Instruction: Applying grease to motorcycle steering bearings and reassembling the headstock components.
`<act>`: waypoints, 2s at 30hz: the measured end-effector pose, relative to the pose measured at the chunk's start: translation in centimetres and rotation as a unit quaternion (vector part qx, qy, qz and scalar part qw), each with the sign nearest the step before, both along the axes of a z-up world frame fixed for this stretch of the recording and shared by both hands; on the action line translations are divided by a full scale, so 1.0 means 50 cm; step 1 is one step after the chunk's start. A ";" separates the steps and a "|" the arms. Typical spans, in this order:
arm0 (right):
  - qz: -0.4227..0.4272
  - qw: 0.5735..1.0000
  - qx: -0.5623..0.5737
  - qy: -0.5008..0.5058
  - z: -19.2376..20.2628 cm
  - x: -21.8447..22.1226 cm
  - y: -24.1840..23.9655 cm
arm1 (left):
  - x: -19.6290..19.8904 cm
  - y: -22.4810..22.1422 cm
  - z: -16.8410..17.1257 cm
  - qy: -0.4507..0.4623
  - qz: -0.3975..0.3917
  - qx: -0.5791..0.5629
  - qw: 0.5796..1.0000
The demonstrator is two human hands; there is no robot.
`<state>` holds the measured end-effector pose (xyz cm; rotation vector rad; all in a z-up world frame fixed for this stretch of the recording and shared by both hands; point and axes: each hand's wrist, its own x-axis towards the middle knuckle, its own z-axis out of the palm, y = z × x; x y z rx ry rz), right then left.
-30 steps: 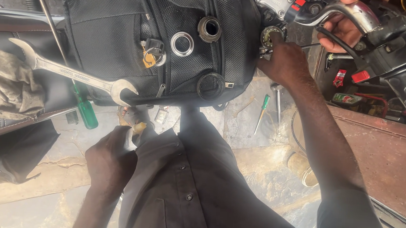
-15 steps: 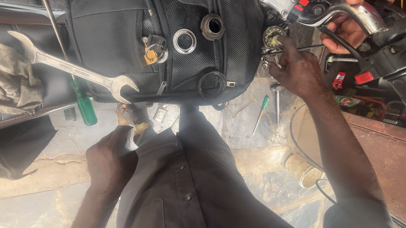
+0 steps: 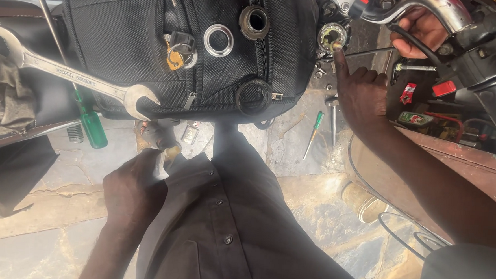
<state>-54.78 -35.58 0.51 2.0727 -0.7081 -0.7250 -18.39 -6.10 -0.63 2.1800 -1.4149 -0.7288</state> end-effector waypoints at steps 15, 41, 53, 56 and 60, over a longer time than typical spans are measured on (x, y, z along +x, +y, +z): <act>-0.127 0.873 0.302 -0.362 0.019 0.001 -0.083 | -0.003 -0.013 0.006 0.020 -0.016 0.029 0.999; 0.044 0.962 0.202 -0.177 0.012 0.011 -0.052 | 0.000 -0.004 -0.005 0.035 -0.015 0.036 0.999; -0.357 0.172 0.621 -0.676 -0.031 -0.015 -0.056 | -0.010 -0.012 -0.008 0.035 -0.026 0.061 0.997; -0.359 0.040 0.614 -0.702 -0.054 -0.037 -0.046 | -0.010 -0.014 -0.003 0.027 -0.040 0.078 0.996; -0.321 -0.030 0.628 -0.708 -0.059 -0.068 -0.031 | -0.007 -0.015 0.000 0.040 -0.035 0.060 0.997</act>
